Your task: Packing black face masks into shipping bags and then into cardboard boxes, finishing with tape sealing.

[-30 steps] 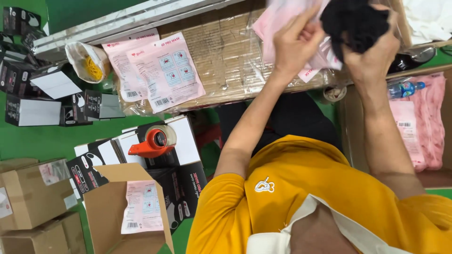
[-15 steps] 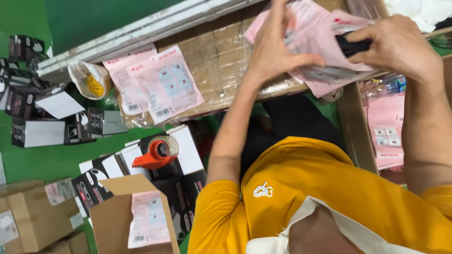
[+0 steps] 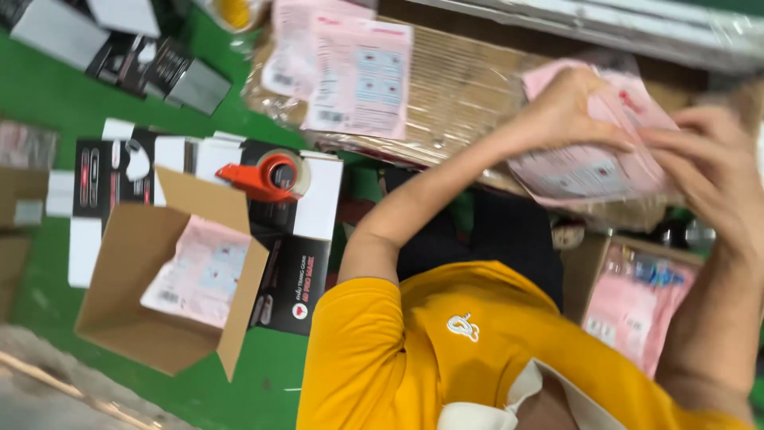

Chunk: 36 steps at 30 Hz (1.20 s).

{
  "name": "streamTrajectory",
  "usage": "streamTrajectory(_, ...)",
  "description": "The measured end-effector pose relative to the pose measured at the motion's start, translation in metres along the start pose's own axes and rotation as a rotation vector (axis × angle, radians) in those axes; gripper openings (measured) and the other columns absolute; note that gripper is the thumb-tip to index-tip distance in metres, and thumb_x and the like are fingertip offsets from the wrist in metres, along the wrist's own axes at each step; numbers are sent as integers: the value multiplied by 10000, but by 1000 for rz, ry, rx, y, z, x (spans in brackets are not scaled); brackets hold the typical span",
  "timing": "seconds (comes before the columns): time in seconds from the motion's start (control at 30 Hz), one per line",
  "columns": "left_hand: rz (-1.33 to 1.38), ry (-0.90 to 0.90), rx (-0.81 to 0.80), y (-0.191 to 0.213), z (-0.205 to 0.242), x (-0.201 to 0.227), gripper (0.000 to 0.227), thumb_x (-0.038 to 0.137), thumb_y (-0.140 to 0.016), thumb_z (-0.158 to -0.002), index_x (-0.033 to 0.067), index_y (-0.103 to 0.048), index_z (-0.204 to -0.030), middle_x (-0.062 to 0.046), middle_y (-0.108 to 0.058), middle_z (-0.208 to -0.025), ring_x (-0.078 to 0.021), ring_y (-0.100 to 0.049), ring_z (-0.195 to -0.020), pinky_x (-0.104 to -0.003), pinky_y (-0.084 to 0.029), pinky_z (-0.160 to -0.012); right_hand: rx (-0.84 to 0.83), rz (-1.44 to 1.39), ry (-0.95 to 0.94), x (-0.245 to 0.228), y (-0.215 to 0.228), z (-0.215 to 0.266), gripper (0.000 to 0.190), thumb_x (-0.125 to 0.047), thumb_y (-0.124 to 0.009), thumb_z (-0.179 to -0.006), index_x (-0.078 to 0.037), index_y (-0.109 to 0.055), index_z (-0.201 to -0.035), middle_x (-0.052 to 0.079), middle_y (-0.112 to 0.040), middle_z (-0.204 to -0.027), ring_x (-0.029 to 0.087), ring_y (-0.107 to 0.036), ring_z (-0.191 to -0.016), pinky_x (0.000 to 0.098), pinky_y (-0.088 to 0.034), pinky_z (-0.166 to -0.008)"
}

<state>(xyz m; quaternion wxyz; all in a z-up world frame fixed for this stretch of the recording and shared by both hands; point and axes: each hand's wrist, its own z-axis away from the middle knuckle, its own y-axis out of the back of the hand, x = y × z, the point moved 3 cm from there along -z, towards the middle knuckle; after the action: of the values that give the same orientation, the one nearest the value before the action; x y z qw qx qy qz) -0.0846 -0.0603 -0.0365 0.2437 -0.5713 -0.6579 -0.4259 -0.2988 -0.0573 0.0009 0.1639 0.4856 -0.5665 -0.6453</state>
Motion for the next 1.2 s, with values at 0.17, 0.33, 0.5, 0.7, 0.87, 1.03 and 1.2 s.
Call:
streamTrajectory(0.17, 77, -59, 112, -7, 20, 13, 173, 248, -882, -762, 116, -839, -867, -17, -816, -763, -89, -769, -653, -285, -596, -605, 376, 9, 175, 7, -27, 16, 72, -9, -716, -1008, 13, -661, -1049, 173, -593, -962, 306, -581, -884, 381, -463, -808)
streamTrajectory(0.33, -371, 130, 189, 6, 36, 40, 225, 249, -883, -795, 41, -800, -770, -86, -757, -707, -161, -694, -669, -318, -541, -682, 595, 333, 136, -18, -23, -9, 275, -58, -828, -1015, 26, -596, -892, 190, -569, -820, 333, -575, -772, 421, -470, -715)
streamTrajectory(0.5, -115, -3, 216, 42, 48, 55, 204, 233, -842, -798, 69, -802, -912, -94, -779, -864, -151, -746, -796, -298, -588, -741, 485, 51, 169, -29, -28, -24, 138, -136, -783, -1056, -30, -698, -1029, 101, -627, -845, 208, -594, -747, 337, -471, -676)
streamTrajectory(0.7, -134, -49, 332, 47, 54, 63, 229, 250, -816, -853, 91, -787, -1015, -91, -783, -942, -150, -769, -814, -284, -614, -753, 531, 59, 202, -35, -37, -44, 152, -131, -775, -997, -29, -665, -976, 115, -583, -779, 259, -582, -730, 363, -463, -673)
streamTrajectory(0.87, -207, 256, 233, 78, 61, 49, 255, 355, -728, -920, 136, -826, -1006, -70, -776, -796, -170, -703, -613, -300, -536, -570, 477, 45, 172, -61, -20, -54, 248, -149, -789, -992, -14, -613, -882, 129, -549, -738, 278, -554, -676, 377, -443, -650)
streamTrajectory(1.03, -36, 328, 331, 129, 83, 46, 397, 431, -664, -982, 61, -806, -946, -55, -777, -755, -130, -715, -631, -291, -556, -547, 417, -206, 134, -52, -56, -66, 213, -174, -761, -941, -11, -661, -847, 113, -559, -741, 275, -545, -652, 400, -429, -622)
streamTrajectory(1.2, -537, 333, 600, 165, 96, 93, 399, 368, -755, -931, 9, -714, -1100, -164, -702, -961, -251, -656, -876, -369, -530, -752, 311, -343, 136, -57, -81, -127, 278, -253, -712, -1048, 17, -682, -991, 138, -628, -817, 257, -597, -727, 382, -465, -677)
